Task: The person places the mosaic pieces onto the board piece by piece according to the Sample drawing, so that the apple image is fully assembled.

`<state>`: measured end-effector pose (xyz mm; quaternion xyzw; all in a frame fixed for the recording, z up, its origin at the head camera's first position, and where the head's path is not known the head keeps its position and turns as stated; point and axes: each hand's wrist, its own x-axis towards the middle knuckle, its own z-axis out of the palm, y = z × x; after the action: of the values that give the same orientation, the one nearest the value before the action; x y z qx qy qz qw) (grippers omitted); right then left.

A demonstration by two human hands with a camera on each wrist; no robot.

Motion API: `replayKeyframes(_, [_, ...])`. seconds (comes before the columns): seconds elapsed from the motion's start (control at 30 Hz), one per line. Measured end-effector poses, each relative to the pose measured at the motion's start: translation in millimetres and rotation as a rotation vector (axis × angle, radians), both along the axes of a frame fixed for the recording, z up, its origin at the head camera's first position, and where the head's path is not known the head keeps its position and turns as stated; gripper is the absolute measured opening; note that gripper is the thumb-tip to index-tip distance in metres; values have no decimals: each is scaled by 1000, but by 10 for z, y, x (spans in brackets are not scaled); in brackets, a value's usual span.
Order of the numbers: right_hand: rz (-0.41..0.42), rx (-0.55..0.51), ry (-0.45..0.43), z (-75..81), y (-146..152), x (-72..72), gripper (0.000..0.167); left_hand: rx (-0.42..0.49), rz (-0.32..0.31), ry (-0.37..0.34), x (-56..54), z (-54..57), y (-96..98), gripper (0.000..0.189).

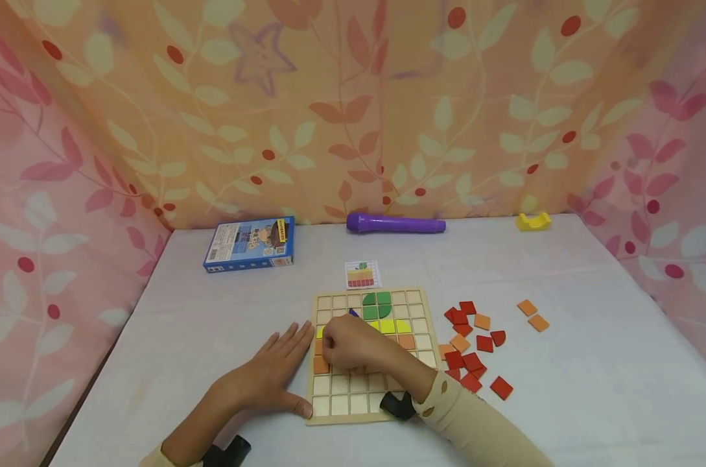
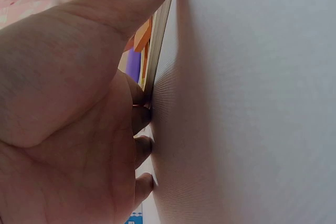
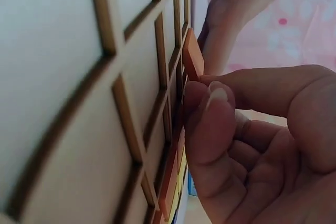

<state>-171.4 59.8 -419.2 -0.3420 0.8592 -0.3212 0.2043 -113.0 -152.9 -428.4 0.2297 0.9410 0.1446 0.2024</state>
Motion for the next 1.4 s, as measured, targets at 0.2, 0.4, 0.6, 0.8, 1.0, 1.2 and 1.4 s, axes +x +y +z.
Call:
replayKeyframes(0.2, [-6, 22, 109, 0, -22, 84, 25, -9, -3, 1, -9, -9, -10, 135])
replayKeyframes(0.4, [35, 97, 309, 42, -15, 264, 35, -12, 3, -4, -8, -29, -14, 135])
replayKeyframes(0.6, [26, 86, 260, 125, 297, 279, 28, -8, 9, 7, -3, -29, -10, 136])
replayKeyframes(0.8, [-50, 175, 180, 290, 889, 177, 27, -2, 21, 7, 10, -10, 0, 137])
replayKeyframes(1.0, [-213, 394, 184, 364, 1429, 134, 24, 6, 22, 10, 8, 10, 7, 138])
replayKeyframes(1.2, [-230, 500, 136, 329, 1619, 107, 29, 13, 22, 3, 8, 5, 17, 138])
replayKeyframes(1.4, [-190, 412, 104, 272, 1608, 78, 32, 12, 23, 8, 7, 1, 19, 138])
